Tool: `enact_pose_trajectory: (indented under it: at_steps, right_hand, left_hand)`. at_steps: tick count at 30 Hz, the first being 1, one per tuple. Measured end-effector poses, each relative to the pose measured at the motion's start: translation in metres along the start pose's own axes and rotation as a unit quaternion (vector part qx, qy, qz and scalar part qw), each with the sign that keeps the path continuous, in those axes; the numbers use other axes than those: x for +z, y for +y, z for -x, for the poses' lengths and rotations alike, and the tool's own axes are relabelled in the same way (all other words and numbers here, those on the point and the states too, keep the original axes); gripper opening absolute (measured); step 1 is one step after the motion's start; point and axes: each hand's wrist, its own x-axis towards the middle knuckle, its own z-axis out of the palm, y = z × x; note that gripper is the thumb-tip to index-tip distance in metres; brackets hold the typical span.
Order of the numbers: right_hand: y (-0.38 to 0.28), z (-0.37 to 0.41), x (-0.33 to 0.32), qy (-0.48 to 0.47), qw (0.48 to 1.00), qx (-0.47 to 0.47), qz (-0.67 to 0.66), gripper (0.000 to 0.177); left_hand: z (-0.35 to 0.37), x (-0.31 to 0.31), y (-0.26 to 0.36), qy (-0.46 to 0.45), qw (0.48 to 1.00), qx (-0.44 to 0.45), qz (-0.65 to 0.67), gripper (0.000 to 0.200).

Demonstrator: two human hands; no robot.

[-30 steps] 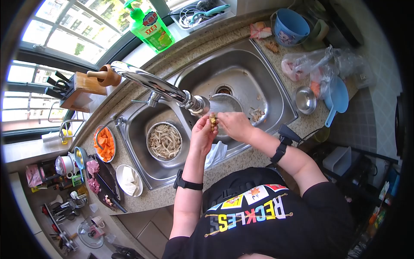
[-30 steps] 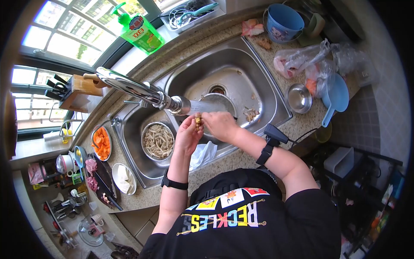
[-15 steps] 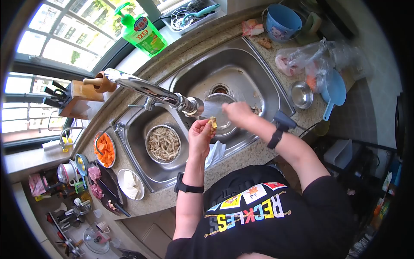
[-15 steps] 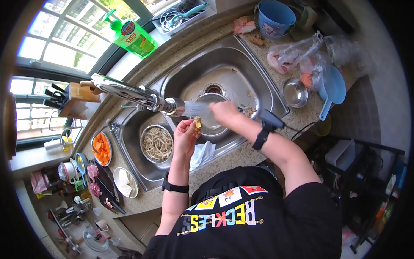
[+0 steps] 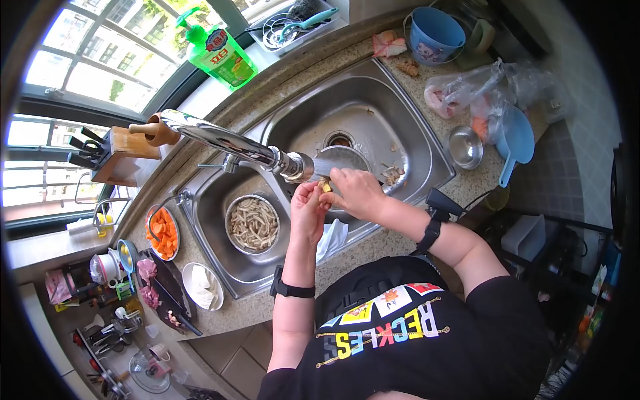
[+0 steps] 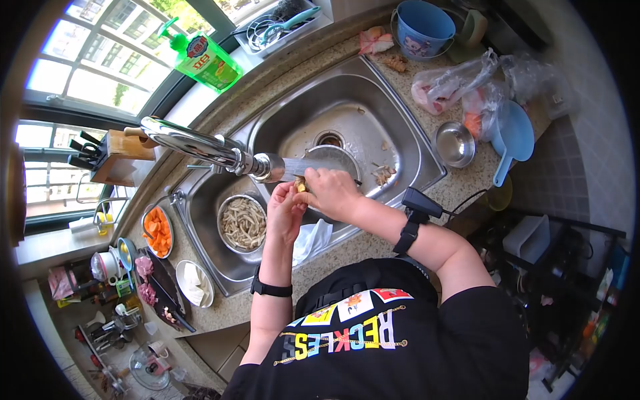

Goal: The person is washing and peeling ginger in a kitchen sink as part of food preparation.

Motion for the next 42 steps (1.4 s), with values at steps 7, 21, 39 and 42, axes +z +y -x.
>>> enact_pose_trajectory:
  at_steps: [7, 21, 39, 42]
  right_hand:
    - [0.005, 0.002, 0.002, 0.001, 1.0, -0.017, 0.024, 0.04]
    - [0.013, 0.002, -0.006, -0.073, 0.991, 0.011, -0.116, 0.027]
    - [0.021, -0.006, -0.002, -0.13, 0.991, -0.035, 0.004, 0.009]
    - [0.052, -0.006, 0.023, -0.178, 0.98, 0.079, 0.046, 0.012]
  left_hand:
    - [0.003, -0.001, 0.003, 0.009, 0.997, 0.03, -0.076, 0.006]
    - [0.01, 0.006, 0.004, 0.036, 0.992, 0.06, -0.102, 0.005]
    - [0.004, -0.001, 0.006, 0.053, 0.987, 0.035, -0.147, 0.017]
    - [0.012, 0.009, 0.005, 0.047, 0.985, 0.037, -0.161, 0.014]
